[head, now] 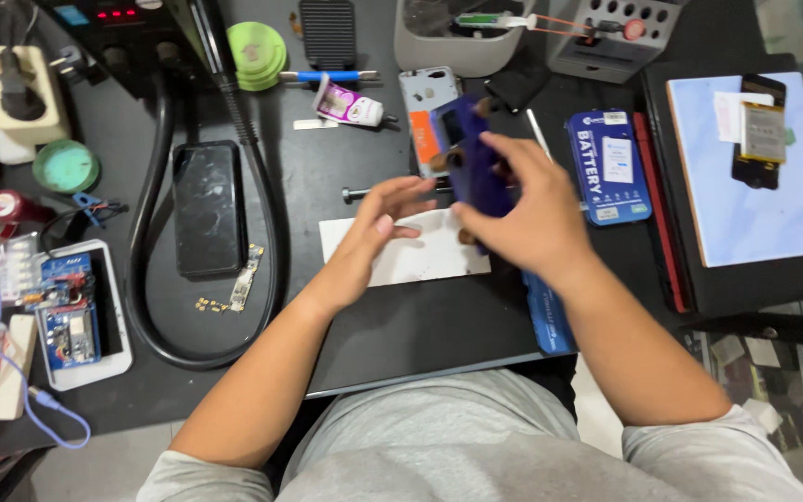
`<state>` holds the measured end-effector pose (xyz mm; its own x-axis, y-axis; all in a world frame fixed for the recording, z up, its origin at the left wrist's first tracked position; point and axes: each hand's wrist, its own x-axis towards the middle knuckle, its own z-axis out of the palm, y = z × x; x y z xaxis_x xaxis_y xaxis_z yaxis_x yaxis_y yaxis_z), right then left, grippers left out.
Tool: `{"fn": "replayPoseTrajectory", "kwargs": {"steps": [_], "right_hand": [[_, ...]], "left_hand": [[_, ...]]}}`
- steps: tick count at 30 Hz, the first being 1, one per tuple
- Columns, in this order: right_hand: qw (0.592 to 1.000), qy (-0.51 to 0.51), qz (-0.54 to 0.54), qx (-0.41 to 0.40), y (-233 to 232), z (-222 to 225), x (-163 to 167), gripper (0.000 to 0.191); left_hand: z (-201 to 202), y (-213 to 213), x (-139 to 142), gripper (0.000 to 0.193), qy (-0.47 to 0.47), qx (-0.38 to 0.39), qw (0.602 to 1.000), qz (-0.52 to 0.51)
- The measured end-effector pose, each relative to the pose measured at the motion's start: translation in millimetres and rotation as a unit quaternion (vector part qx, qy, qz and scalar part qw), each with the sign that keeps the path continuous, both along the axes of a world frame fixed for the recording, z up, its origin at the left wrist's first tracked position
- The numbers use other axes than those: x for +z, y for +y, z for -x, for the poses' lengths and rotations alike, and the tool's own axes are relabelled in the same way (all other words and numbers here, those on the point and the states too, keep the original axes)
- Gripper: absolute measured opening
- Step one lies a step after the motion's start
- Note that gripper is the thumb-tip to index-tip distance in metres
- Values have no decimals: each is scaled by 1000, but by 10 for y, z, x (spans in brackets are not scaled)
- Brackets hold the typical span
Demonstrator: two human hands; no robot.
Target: The person handles a blue smartphone back cover, placing small circular pads on its corners. They then pick up a disassembled phone frame, remove the battery, and apply adhesive to the frame's interior. The person continues to manipulate the phone components on the workbench.
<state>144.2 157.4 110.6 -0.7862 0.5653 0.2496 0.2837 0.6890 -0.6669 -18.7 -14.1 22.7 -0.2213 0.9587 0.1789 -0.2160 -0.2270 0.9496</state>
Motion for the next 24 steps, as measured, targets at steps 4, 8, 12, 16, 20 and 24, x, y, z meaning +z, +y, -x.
{"fn": "replayPoseTrajectory", "kwargs": {"steps": [4, 8, 12, 16, 20, 24], "right_hand": [[994, -59, -50, -71, 353, -285, -74, 75], [977, -125, -111, -131, 739, -605, -170, 72], [957, -186, -139, -173, 1031, -766, -325, 71], [951, -203, -138, -187, 1151, -800, -483, 71], [945, -208, -165, -192, 1221, -809, -552, 69], [941, -217, -180, -188, 1270, -812, -583, 69]], "left_hand": [[47, 2, 39, 63, -4, 32, 999, 10], [77, -9, 36, 61, 3, 38, 999, 8], [81, -14, 16, 63, 15, 31, 999, 10], [91, 2, 2, 66, -1, 21, 1000, 12], [103, 2, -16, 69, -8, 21, 1000, 14], [104, -2, -36, 70, -14, 15, 1000, 2]]}}
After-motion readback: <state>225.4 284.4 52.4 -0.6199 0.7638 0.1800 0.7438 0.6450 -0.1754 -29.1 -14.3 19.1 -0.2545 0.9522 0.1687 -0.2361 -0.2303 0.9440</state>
